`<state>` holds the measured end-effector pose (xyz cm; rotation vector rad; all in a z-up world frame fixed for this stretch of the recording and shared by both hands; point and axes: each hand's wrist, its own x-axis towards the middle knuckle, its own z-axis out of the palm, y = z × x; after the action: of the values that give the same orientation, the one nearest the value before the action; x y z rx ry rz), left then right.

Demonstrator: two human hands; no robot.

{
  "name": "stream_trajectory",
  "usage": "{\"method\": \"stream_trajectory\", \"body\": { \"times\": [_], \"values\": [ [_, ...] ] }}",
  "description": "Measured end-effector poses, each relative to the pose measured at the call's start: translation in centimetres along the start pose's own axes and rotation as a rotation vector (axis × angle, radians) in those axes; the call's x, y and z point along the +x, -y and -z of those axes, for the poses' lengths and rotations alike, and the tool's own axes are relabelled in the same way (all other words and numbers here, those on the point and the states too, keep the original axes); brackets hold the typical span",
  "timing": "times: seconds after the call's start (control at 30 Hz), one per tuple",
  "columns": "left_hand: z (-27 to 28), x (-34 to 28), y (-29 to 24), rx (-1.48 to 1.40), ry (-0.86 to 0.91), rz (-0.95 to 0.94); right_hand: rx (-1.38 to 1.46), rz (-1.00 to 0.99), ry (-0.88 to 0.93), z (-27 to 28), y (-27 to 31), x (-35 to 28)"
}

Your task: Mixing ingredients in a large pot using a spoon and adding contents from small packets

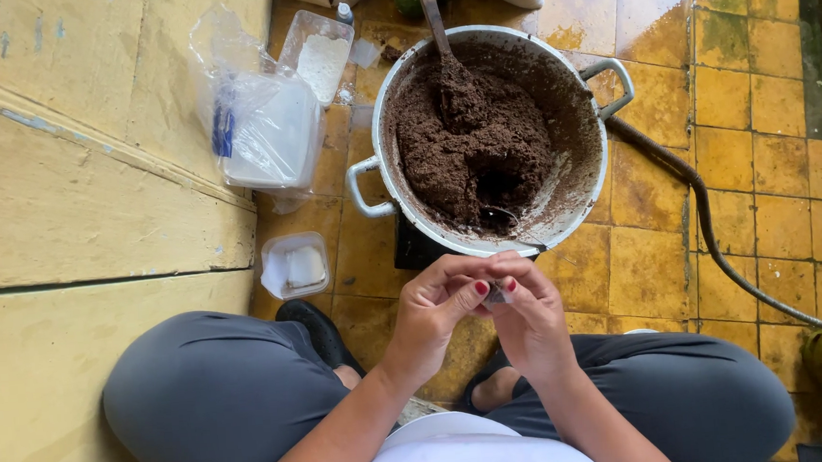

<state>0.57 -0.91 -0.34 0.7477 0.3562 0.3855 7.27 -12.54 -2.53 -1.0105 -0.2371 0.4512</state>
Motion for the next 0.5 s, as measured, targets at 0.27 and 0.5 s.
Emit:
{"method": "stream_trajectory", "body": {
  "times": [0.27,0.5],
  "values": [
    [0.5,-0.4,0.3,0.036,0.058,-0.073,0.082,-0.006,-0.049,1.2,-1.2,0.1],
    [-0.7,-0.7,-0.5,0.114,0.001,-0.183,-0.055,0.105,-0.056,1.0,-1.2,-0.5]
  ]
}}
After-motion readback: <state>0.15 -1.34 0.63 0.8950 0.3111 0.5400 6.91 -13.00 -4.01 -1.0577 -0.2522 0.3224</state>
